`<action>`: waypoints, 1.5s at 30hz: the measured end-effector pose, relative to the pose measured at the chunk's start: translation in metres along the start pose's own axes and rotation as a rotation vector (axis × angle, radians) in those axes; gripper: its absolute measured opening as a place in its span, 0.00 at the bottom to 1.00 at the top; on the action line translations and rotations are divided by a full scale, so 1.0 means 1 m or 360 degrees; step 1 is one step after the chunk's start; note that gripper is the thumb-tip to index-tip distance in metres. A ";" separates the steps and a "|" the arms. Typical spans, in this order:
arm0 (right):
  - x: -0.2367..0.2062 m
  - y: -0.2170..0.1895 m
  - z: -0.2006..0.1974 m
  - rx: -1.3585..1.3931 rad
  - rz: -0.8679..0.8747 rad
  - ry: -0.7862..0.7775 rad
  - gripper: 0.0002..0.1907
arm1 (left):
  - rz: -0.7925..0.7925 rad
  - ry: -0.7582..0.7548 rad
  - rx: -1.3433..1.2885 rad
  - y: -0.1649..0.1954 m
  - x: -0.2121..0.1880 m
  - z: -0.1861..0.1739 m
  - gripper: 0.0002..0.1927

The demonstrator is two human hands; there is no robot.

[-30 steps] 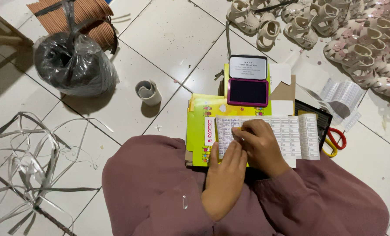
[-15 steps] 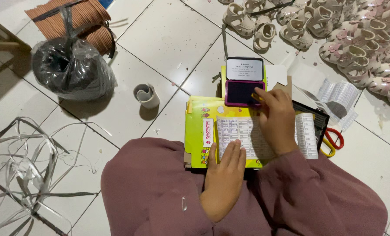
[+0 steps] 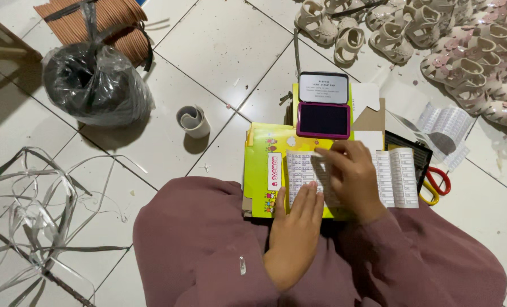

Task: The person sits on the floor and repeatedly stamps a small rectangular label on a sheet of labels using a stamp and ink pad. The person holds the label sheet with one hand and uses the other to apply the stamp, then closes the ink pad and places the stamp in a case.

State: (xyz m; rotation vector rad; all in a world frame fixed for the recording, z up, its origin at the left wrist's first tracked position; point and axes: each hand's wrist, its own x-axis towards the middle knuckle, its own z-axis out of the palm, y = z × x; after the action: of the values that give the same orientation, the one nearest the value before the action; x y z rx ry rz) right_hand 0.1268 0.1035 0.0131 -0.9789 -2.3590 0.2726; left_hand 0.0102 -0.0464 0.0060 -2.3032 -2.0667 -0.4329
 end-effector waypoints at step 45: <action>0.005 0.002 -0.003 -0.0023 0.0044 0.0003 0.27 | 0.0007 -0.0062 -0.0005 -0.004 0.001 -0.001 0.33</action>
State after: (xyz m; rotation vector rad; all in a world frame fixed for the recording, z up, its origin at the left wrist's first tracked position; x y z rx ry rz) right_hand 0.1269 0.1082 0.0166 -1.0189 -2.3505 0.2653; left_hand 0.0063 -0.0446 0.0061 -2.3358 -2.0792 -0.3945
